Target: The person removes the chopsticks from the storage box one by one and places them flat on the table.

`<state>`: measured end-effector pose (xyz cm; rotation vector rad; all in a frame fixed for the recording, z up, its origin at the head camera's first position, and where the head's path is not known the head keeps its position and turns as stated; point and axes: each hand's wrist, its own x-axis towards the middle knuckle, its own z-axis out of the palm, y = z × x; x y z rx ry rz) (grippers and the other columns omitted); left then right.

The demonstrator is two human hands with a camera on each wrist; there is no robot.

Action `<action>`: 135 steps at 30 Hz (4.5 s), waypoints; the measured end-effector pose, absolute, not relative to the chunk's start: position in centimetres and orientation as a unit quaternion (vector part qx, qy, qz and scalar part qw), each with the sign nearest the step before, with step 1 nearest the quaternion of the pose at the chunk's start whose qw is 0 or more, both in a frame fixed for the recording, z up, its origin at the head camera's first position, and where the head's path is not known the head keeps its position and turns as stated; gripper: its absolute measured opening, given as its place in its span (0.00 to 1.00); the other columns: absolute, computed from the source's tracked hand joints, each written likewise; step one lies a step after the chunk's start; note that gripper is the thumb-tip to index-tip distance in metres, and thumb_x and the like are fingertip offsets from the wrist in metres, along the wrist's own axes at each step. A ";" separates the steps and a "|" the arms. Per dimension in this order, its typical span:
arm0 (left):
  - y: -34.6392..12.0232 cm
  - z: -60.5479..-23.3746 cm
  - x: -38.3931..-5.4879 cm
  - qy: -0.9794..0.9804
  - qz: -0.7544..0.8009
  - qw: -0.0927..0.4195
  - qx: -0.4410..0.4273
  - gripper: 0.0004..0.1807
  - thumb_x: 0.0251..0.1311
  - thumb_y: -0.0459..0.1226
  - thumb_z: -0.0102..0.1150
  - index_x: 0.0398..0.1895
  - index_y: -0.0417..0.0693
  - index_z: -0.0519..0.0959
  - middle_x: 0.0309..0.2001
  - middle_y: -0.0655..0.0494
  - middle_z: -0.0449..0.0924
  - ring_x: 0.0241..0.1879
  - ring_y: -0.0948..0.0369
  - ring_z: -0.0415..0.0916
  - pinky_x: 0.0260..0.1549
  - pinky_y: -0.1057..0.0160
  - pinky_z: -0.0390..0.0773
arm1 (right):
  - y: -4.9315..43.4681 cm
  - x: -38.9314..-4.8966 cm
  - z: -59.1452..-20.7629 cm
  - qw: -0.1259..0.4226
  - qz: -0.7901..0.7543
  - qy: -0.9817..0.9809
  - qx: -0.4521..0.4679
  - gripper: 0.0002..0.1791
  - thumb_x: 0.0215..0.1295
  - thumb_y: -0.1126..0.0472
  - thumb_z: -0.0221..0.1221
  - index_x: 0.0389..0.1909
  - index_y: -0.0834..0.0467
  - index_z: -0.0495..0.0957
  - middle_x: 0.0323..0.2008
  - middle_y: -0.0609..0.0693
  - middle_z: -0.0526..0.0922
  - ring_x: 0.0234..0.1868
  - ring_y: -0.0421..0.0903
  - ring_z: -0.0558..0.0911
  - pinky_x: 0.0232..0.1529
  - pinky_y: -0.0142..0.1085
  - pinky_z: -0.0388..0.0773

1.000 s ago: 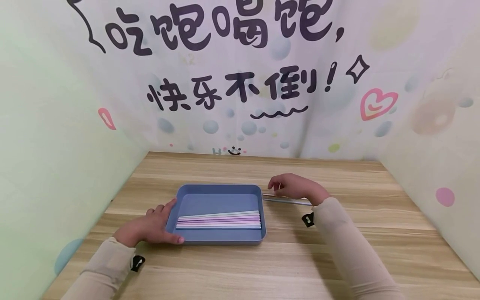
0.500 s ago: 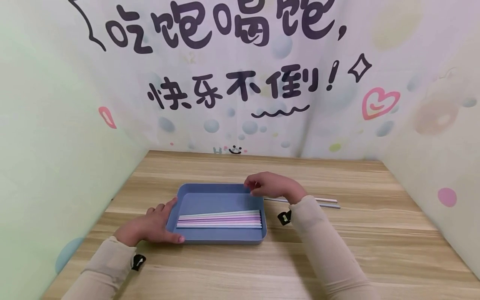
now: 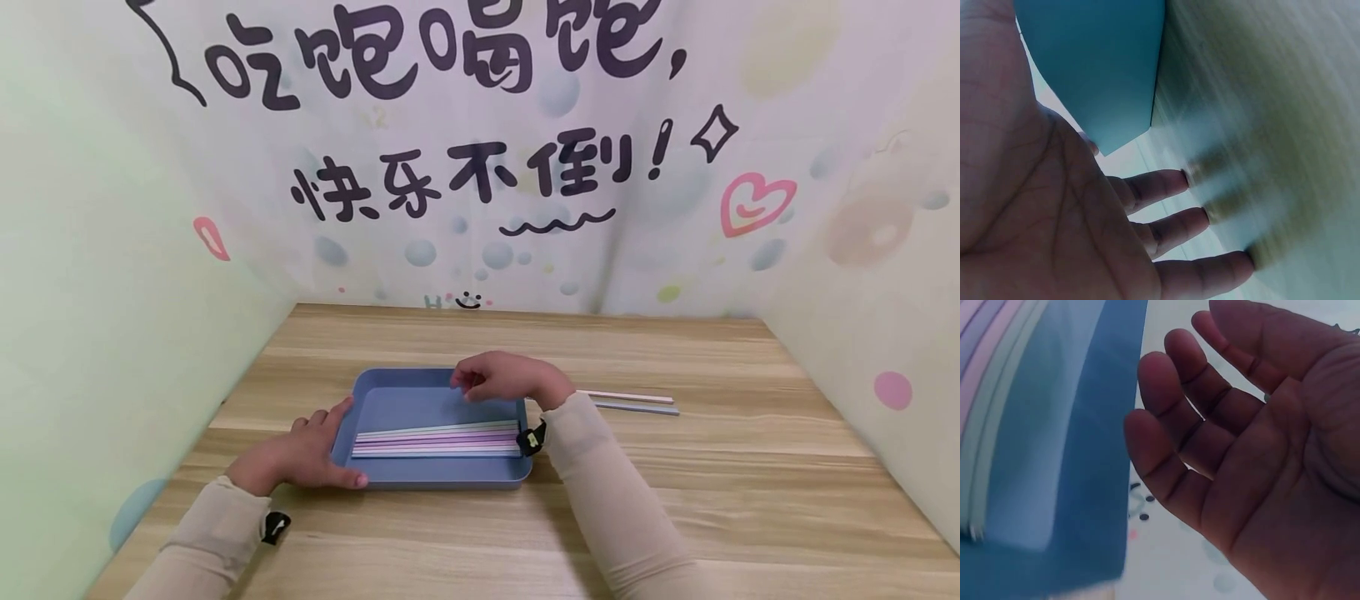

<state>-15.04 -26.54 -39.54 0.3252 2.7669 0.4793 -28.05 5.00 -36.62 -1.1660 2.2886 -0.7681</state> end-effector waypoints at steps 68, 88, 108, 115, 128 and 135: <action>-26.5 -39.6 -15.1 0.967 0.165 0.160 0.106 0.70 0.43 0.65 0.72 0.76 0.34 0.43 0.62 0.24 0.60 0.57 0.30 0.61 0.51 0.33 0.67 | 0.7 -27.4 -41.9 0.225 -0.248 0.850 -0.407 0.10 0.67 0.69 0.59 0.43 0.52 0.82 0.33 0.46 0.78 0.33 0.39 0.73 0.37 0.31 0.70; -26.4 -39.5 -14.9 0.967 0.167 0.159 0.107 0.70 0.44 0.64 0.72 0.76 0.34 0.42 0.61 0.23 0.60 0.55 0.29 0.61 0.51 0.32 0.66 | 0.4 -27.3 -41.7 0.202 -0.220 0.854 -0.427 0.11 0.68 0.69 0.57 0.45 0.52 0.82 0.29 0.43 0.76 0.30 0.39 0.73 0.35 0.31 0.70; -26.4 -39.5 -14.9 0.968 0.164 0.155 0.108 0.70 0.44 0.66 0.71 0.76 0.33 0.44 0.61 0.24 0.60 0.56 0.30 0.61 0.52 0.33 0.67 | 0.9 -26.8 -39.1 0.209 -0.220 0.854 -0.422 0.13 0.72 0.70 0.52 0.50 0.55 0.81 0.39 0.45 0.79 0.39 0.42 0.74 0.41 0.34 0.73; -26.3 -39.3 -14.8 0.968 0.163 0.152 0.111 0.69 0.45 0.63 0.72 0.76 0.33 0.44 0.59 0.24 0.62 0.55 0.30 0.62 0.51 0.33 0.67 | 1.2 -26.9 -38.3 0.198 -0.215 0.856 -0.427 0.13 0.71 0.71 0.53 0.50 0.56 0.81 0.40 0.46 0.79 0.40 0.42 0.75 0.41 0.33 0.74; -26.3 -39.3 -14.9 0.969 0.162 0.153 0.107 0.68 0.45 0.63 0.72 0.75 0.33 0.44 0.60 0.24 0.62 0.55 0.30 0.62 0.51 0.33 0.67 | 2.0 -26.3 -35.4 0.176 -0.213 0.856 -0.438 0.14 0.71 0.70 0.52 0.51 0.58 0.81 0.40 0.46 0.80 0.40 0.43 0.76 0.44 0.34 0.74; -26.2 -39.2 -14.7 0.968 0.166 0.156 0.105 0.68 0.45 0.63 0.73 0.76 0.33 0.44 0.60 0.24 0.62 0.54 0.31 0.62 0.51 0.33 0.68 | 3.0 -26.3 -34.5 0.170 -0.215 0.855 -0.440 0.12 0.71 0.71 0.53 0.45 0.56 0.81 0.36 0.45 0.79 0.38 0.43 0.75 0.42 0.35 0.74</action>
